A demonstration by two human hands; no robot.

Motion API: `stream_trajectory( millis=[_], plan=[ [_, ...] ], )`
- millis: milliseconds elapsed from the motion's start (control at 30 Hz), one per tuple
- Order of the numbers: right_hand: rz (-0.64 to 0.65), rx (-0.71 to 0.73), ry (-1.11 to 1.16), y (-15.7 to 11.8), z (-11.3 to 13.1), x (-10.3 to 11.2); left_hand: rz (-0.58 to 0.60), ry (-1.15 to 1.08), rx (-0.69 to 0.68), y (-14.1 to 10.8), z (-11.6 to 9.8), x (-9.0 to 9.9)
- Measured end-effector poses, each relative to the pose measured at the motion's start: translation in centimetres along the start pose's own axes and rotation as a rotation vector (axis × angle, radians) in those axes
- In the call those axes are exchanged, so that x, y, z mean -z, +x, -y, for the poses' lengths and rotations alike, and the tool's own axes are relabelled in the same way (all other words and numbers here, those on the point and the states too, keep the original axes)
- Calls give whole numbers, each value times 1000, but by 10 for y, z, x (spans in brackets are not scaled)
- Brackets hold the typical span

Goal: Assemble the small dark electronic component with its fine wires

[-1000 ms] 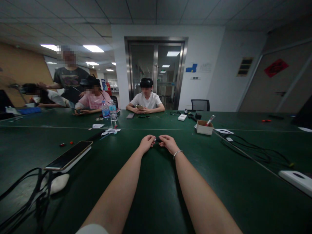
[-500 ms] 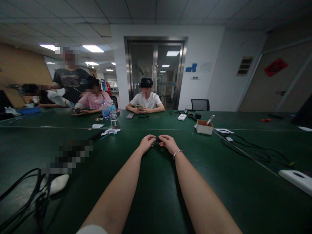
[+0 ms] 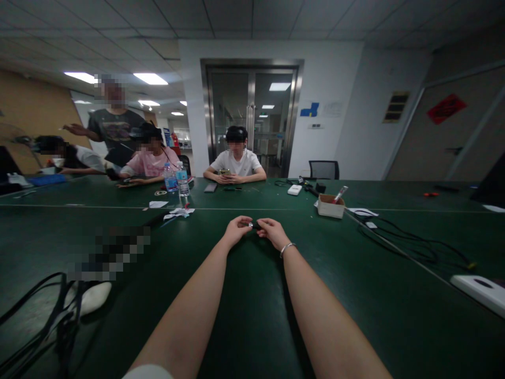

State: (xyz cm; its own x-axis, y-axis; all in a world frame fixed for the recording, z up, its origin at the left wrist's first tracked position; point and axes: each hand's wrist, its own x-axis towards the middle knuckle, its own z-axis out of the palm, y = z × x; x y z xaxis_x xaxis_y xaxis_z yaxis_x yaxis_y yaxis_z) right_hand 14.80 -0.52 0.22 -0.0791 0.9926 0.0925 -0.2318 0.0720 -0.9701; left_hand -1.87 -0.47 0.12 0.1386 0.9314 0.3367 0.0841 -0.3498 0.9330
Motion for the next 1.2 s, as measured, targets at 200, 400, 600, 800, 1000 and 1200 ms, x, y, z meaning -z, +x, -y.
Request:
stream_trajectory(
  millis=[200,400,600,800,1000,1200],
  plan=[
    [28,21,14,0,-1,0,-37,-5,78,-1,-5,-5],
    [101,55,-41,-5,2,0,-40,-3,108,1,-4,-4],
    [110,60,-50,-3,0,1,-25,123,137,2,1,-5],
    [68,57,-51,0,-2,2,-59,41,141,1,0,-7],
    [84,54,-42,-1,-1,2,-13,83,107,1,2,-5],
    [98,47,-40,-2,0,2,-18,102,163,1,0,-6]
  ],
)
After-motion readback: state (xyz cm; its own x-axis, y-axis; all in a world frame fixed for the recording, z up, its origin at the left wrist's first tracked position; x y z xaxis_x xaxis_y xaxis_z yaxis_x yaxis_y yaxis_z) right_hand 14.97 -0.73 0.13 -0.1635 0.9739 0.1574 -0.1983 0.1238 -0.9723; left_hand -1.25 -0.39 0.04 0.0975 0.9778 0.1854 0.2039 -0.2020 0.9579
